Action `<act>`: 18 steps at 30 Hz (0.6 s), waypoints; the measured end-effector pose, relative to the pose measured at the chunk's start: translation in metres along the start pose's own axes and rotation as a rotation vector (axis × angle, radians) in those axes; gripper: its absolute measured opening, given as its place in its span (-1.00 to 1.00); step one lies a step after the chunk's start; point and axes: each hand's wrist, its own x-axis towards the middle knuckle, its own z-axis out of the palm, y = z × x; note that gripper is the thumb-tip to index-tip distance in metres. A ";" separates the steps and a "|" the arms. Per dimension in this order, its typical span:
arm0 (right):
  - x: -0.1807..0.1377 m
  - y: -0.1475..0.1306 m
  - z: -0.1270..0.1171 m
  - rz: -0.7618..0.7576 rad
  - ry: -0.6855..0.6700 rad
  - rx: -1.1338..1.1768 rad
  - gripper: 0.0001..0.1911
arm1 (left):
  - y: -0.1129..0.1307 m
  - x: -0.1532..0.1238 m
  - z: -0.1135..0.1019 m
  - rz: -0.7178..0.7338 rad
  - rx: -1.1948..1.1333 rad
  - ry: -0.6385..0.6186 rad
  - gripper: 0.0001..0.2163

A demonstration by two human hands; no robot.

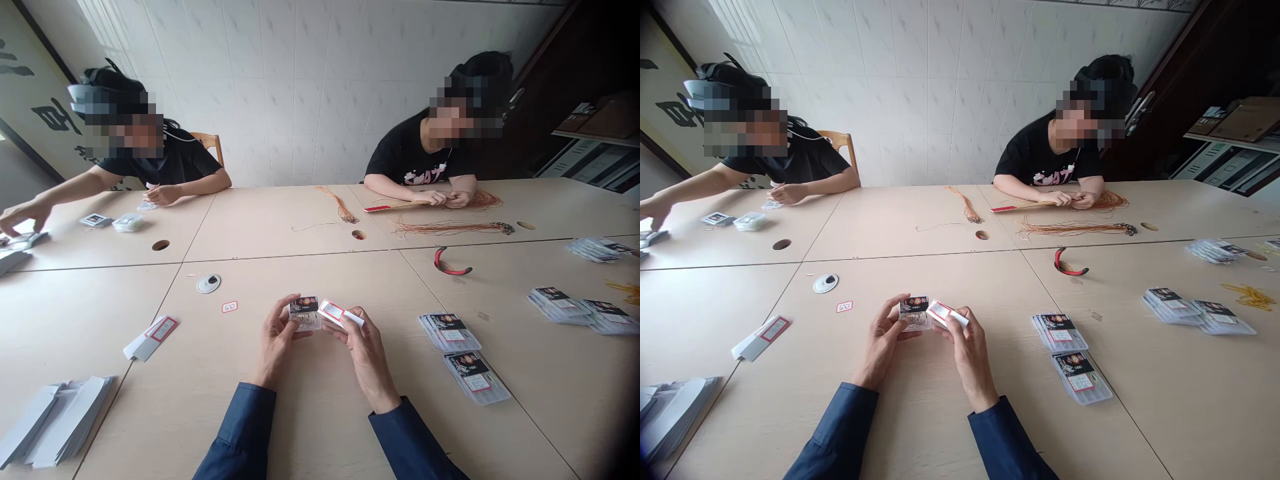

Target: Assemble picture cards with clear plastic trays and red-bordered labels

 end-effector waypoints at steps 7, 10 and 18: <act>-0.003 0.001 0.000 -0.030 -0.040 -0.147 -0.74 | -0.006 -0.001 0.003 0.072 0.179 -0.040 -0.84; -0.004 0.001 0.002 -0.039 -0.055 -0.155 -0.74 | -0.004 -0.003 0.004 0.096 0.201 -0.029 -0.84; -0.005 -0.005 0.006 -0.016 -0.065 -0.170 -0.71 | -0.003 -0.003 0.004 0.122 0.157 -0.040 -0.80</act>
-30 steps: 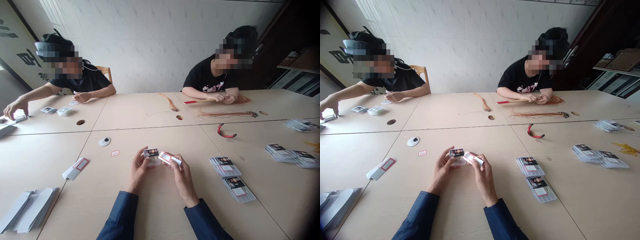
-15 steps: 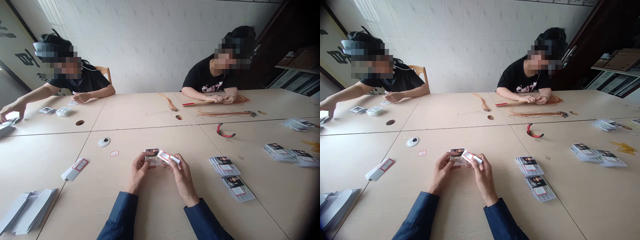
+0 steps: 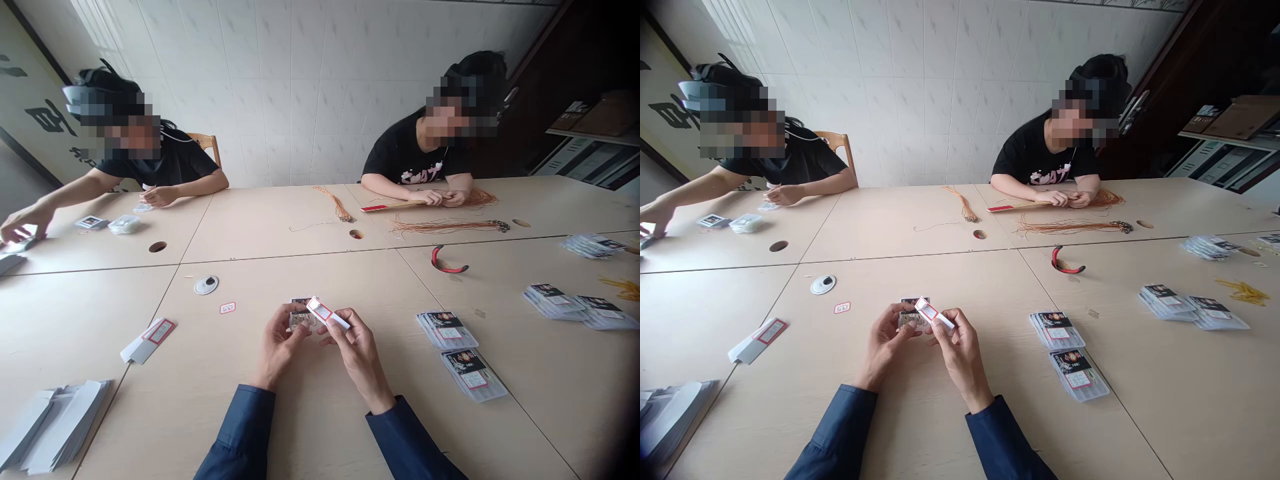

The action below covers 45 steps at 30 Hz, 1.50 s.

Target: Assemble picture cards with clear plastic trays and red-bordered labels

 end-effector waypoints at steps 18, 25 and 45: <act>-0.003 0.003 0.001 0.006 -0.051 -0.016 -0.74 | 0.015 -0.002 0.008 -0.035 -0.013 -0.108 -0.74; -0.003 0.003 0.005 -0.020 -0.067 -0.015 -0.69 | 0.014 -0.002 0.010 -0.031 -0.027 -0.113 -0.77; -0.003 0.003 0.002 -0.014 0.087 -0.063 -0.68 | 0.002 0.000 0.003 -0.103 -0.242 -0.074 -0.42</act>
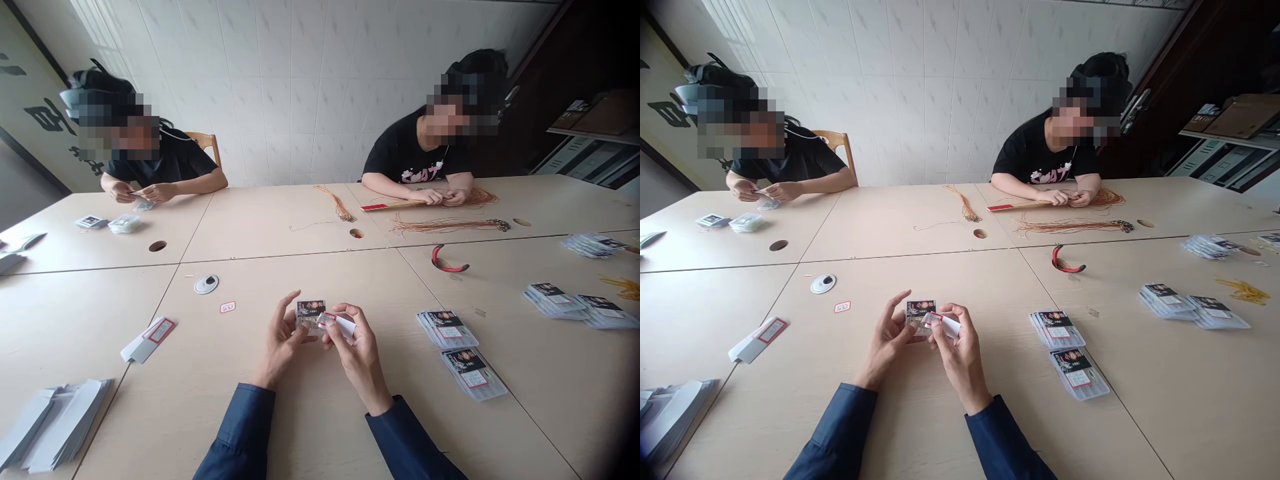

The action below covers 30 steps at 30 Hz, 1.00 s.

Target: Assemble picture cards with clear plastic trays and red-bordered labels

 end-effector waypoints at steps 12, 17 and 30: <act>0.001 0.004 0.000 0.052 -0.002 -0.116 -0.68 | 0.007 0.001 -0.002 -0.081 0.008 0.036 -0.52; 0.002 0.005 0.001 0.013 0.009 -0.163 -0.66 | 0.006 0.001 -0.003 -0.095 -0.003 0.042 -0.57; 0.001 0.009 0.002 0.022 0.011 -0.147 -0.70 | 0.002 0.001 -0.003 -0.098 -0.026 0.027 -0.60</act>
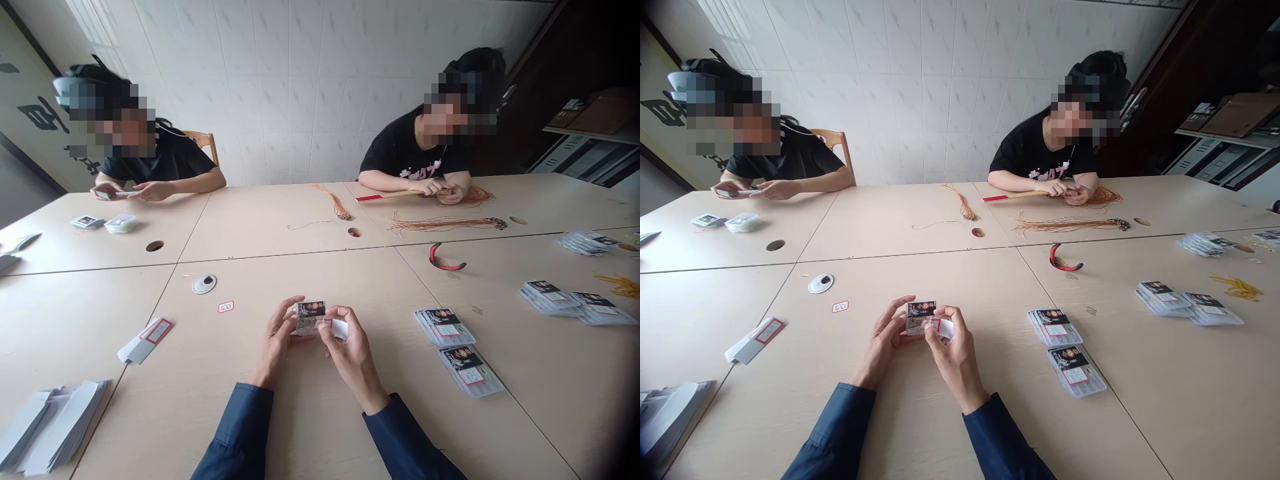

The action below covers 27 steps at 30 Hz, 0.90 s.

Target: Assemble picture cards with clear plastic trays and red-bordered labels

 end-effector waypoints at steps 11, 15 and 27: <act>-0.003 0.000 0.005 -0.065 -0.032 -0.106 -0.80 | 0.000 0.000 0.001 0.003 -0.020 -0.035 -0.59; -0.005 0.000 0.009 -0.099 -0.027 -0.153 -0.83 | 0.001 0.000 0.002 -0.005 0.019 -0.015 -0.60; -0.004 0.000 0.014 -0.161 0.069 -0.238 -0.83 | 0.006 -0.003 0.004 -0.044 0.061 -0.031 -0.64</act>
